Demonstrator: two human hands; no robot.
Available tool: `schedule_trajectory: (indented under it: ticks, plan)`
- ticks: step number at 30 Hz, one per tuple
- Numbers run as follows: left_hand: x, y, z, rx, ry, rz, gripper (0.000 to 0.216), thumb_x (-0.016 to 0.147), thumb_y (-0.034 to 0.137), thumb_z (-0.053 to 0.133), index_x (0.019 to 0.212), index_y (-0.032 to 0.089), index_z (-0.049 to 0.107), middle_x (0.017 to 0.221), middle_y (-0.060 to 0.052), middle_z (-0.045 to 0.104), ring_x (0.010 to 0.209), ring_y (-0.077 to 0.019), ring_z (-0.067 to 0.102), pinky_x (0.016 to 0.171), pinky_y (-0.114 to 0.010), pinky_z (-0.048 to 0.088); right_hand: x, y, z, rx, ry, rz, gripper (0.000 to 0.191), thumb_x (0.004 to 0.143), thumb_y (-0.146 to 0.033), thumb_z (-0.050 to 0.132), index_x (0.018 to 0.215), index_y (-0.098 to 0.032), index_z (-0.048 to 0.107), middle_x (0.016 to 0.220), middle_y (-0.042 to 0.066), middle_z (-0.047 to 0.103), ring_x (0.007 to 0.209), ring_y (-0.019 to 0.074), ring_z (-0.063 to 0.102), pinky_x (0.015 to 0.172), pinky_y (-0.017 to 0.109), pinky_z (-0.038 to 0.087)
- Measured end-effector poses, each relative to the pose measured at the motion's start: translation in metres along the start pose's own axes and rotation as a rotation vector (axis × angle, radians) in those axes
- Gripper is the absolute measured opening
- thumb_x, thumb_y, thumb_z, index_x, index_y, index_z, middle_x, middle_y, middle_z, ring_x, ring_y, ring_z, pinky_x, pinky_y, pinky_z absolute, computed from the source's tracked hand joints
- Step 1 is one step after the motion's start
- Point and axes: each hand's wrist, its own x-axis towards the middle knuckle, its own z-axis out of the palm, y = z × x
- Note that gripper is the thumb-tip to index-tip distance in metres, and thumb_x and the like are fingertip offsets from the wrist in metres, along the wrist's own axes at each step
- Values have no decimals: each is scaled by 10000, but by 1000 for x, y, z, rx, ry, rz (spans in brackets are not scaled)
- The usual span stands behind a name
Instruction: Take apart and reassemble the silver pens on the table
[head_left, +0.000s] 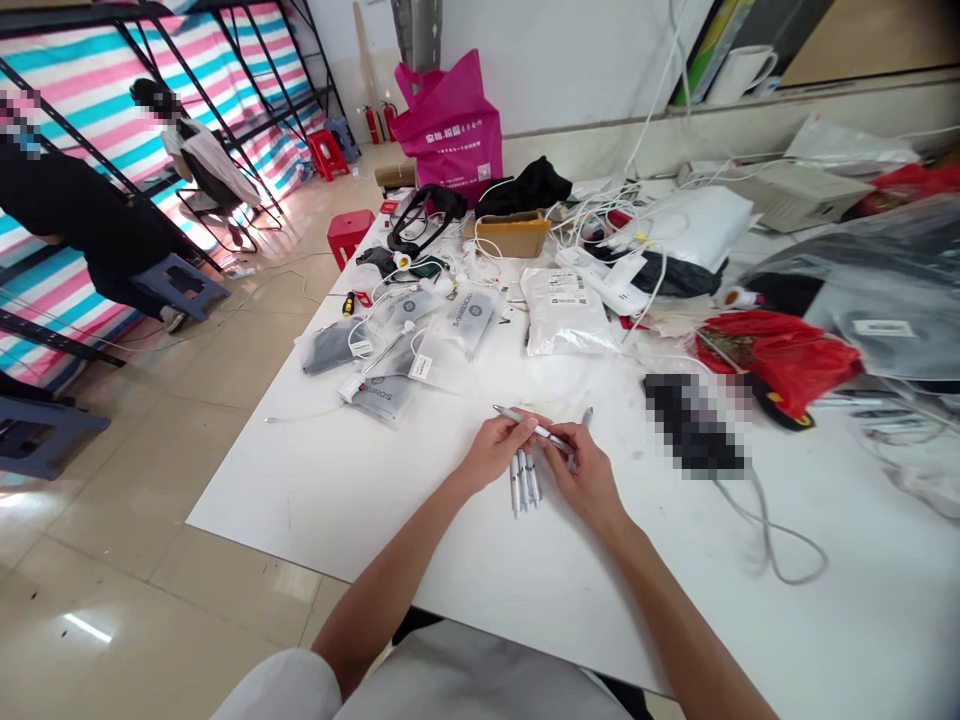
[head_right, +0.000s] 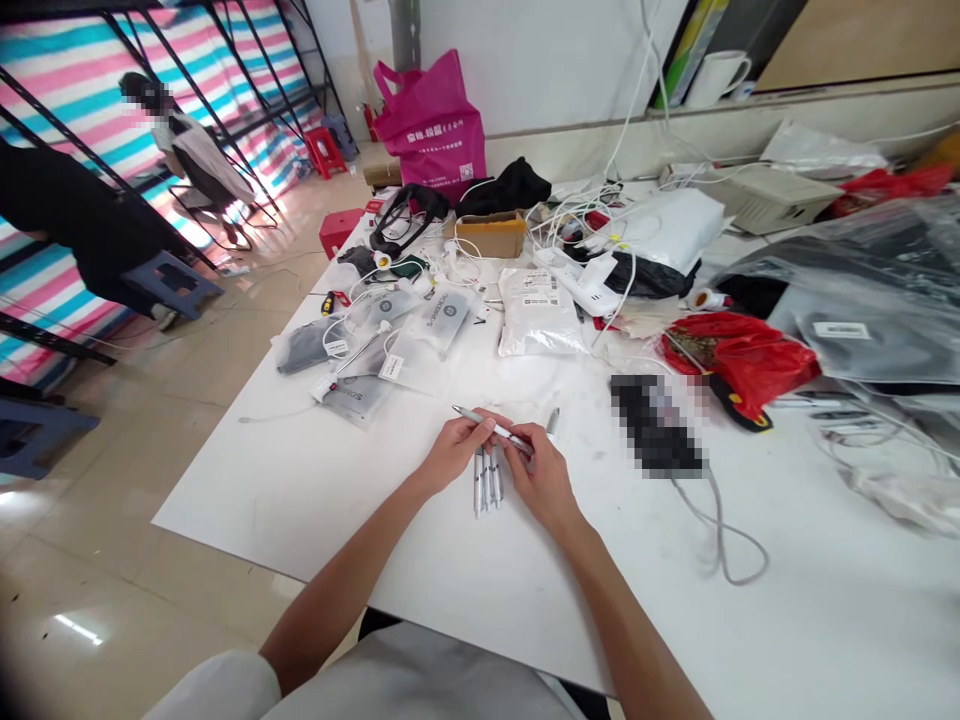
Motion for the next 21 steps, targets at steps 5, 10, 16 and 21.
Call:
schedule_trajectory:
  ticks: [5, 10, 16, 21]
  plan:
    - [-1, 1, 3, 12, -31, 40, 476, 966, 573, 595, 1118, 159, 774, 1107, -108, 696, 850, -169, 613, 789, -299, 469, -2, -1, 9, 274, 1, -23, 294, 982, -503, 630, 1069, -241, 528, 1126, 97, 689, 984, 224, 697, 804, 383, 581]
    - [-4, 3, 7, 18, 38, 144, 397, 976, 530, 599, 1007, 171, 765, 1119, -104, 703, 1024, -210, 629, 955, -327, 455, 2, -9, 5, 292, -83, -79, 261, 1001, -490, 590, 1089, -250, 534, 1190, 97, 639, 1032, 221, 667, 869, 404, 574]
    - [-2, 10, -2, -102, 188, 190, 413, 980, 578, 566, 934, 181, 669, 906, -74, 685, 942, -216, 646, 956, -367, 461, 28, 27, -64, -377, 394, -63, 586, 897, -651, 617, 1233, -172, 583, 1210, 182, 621, 1181, 371, 566, 1055, 608, 419]
    - [-2, 10, -4, -162, 177, 163, 439, 980, 619, 537, 1029, 196, 645, 818, -4, 532, 734, -148, 572, 804, -331, 472, 34, 70, -118, -732, 521, 200, 867, 700, -753, 752, 1263, -112, 597, 1337, 330, 517, 1253, 542, 479, 1004, 667, 385]
